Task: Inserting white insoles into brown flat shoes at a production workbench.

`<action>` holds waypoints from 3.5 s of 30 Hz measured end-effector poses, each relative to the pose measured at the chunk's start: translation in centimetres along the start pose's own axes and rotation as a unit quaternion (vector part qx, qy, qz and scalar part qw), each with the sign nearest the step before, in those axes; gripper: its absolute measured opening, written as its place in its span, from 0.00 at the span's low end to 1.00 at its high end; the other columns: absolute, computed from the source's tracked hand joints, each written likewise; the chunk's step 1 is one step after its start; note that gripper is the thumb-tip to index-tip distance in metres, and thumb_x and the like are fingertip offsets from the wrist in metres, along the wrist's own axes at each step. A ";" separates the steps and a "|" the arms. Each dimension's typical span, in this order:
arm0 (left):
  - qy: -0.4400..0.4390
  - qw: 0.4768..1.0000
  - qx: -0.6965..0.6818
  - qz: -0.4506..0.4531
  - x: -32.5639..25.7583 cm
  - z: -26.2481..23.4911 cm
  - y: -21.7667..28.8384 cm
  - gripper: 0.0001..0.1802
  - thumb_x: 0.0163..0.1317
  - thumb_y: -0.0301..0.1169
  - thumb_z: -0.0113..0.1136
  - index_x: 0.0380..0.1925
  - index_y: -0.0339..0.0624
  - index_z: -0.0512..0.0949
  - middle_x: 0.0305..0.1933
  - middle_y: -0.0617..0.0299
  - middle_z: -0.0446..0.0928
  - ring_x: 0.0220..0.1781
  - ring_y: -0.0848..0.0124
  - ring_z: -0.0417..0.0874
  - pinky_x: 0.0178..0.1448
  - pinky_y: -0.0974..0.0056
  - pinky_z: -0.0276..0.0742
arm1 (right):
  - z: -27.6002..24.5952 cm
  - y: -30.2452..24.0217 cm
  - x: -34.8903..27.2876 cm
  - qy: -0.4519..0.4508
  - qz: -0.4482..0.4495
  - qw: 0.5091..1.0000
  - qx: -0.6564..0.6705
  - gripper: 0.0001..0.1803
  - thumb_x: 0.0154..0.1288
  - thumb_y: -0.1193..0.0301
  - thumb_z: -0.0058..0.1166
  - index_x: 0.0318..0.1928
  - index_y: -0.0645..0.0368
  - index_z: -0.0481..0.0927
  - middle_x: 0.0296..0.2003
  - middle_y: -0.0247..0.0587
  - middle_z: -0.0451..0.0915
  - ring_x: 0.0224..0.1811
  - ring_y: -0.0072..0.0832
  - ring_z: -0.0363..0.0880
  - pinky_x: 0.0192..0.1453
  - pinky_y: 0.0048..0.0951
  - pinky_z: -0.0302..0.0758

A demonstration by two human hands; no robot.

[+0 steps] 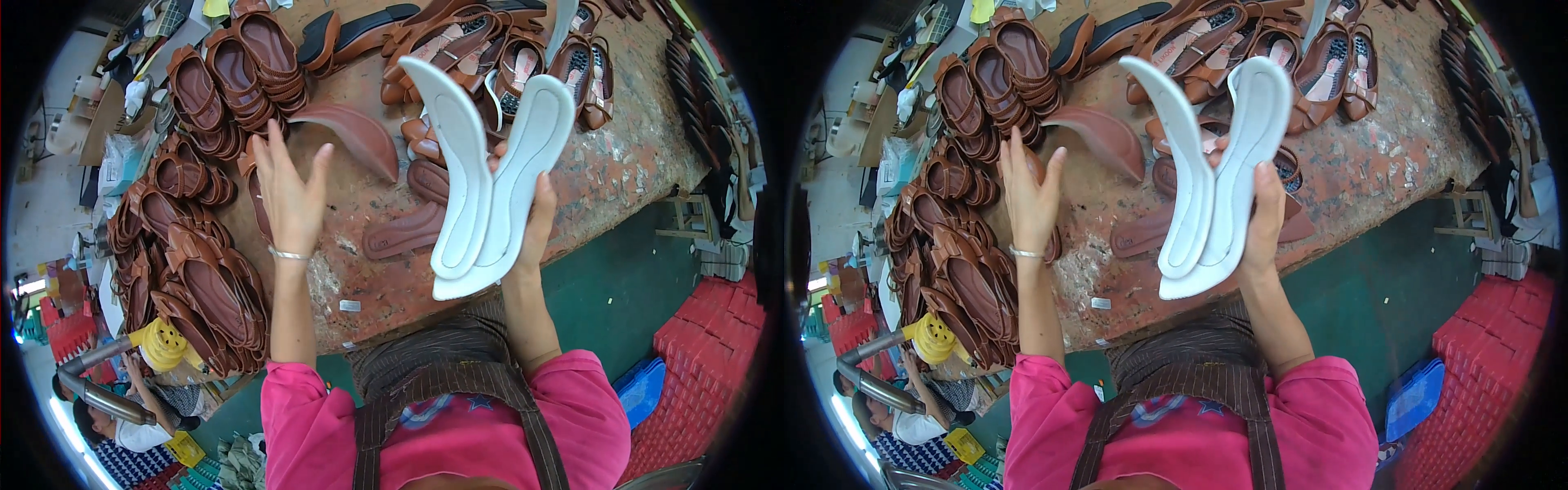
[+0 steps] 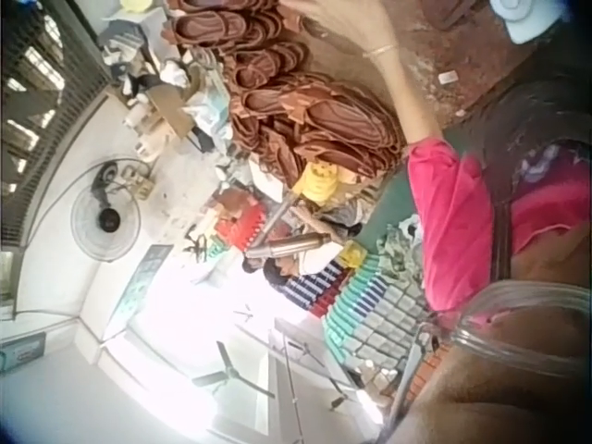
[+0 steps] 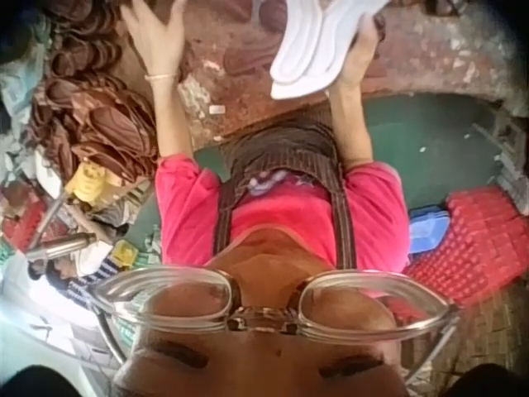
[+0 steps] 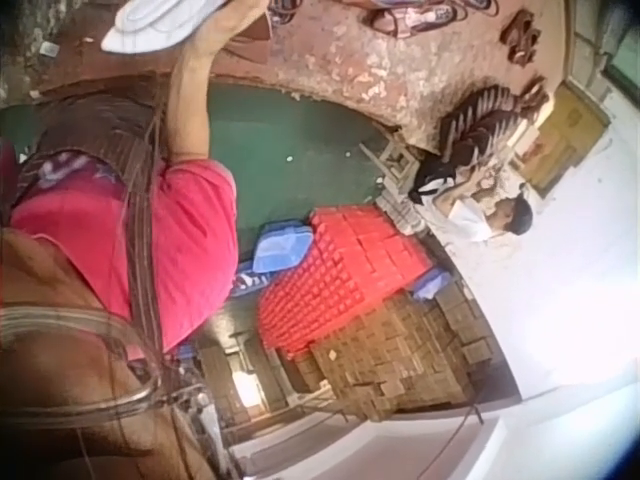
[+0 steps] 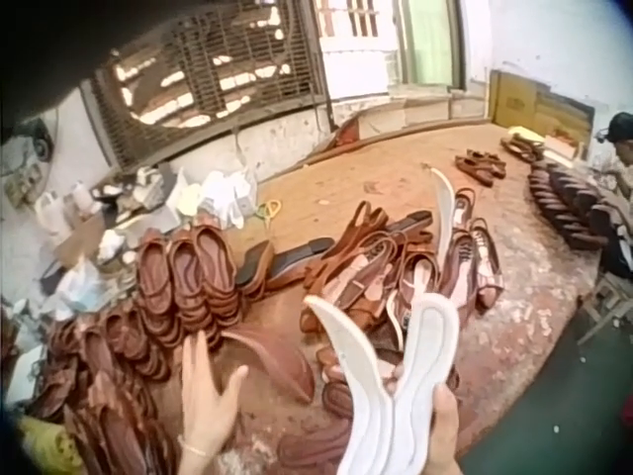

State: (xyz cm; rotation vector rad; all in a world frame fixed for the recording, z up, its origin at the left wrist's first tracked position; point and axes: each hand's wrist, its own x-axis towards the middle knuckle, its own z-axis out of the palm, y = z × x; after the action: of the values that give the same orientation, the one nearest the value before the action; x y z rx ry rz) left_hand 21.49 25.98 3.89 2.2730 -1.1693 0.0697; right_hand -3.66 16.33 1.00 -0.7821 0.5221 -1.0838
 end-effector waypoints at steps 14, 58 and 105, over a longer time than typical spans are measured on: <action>-0.279 0.771 -0.560 -0.118 -8.4 -0.7 8.4 0.18 0.68 0.26 0.59 0.55 0.29 0.73 0.46 0.60 0.80 0.48 0.77 0.78 0.53 0.68 0.76 | 5.0 -0.2 -3.4 -0.105 0.036 0.994 -0.007 0.35 0.75 0.51 0.36 0.63 0.74 0.65 0.55 0.59 0.75 0.54 0.42 0.79 0.61 0.41 0.74; -0.433 0.662 -0.596 -0.137 -14.3 -8.6 0.1 0.27 0.75 0.34 0.44 0.68 0.30 0.64 0.46 0.51 0.82 0.33 0.74 0.81 0.41 0.69 0.79 | 5.4 -3.7 -4.4 -0.335 0.266 0.875 -0.225 0.21 0.65 0.77 0.60 0.57 0.70 0.75 0.45 0.38 0.82 0.45 0.19 0.80 0.50 0.22 0.77; -0.043 0.975 0.189 0.108 17.1 7.8 -1.2 0.35 0.58 0.37 0.65 0.65 0.45 0.66 0.68 0.40 0.65 0.60 0.43 0.75 0.54 0.45 0.79 | -1.0 10.4 -0.7 -0.058 0.255 0.961 -0.090 0.27 0.74 0.78 0.42 0.70 0.69 0.59 0.68 0.54 0.66 0.66 0.40 0.72 0.69 0.37 0.68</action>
State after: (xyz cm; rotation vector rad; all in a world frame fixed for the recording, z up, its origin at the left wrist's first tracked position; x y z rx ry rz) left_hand 31.26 10.05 1.93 2.4803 -1.5575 0.3050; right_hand 1.34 19.28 -7.78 -0.8064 0.6830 -0.5134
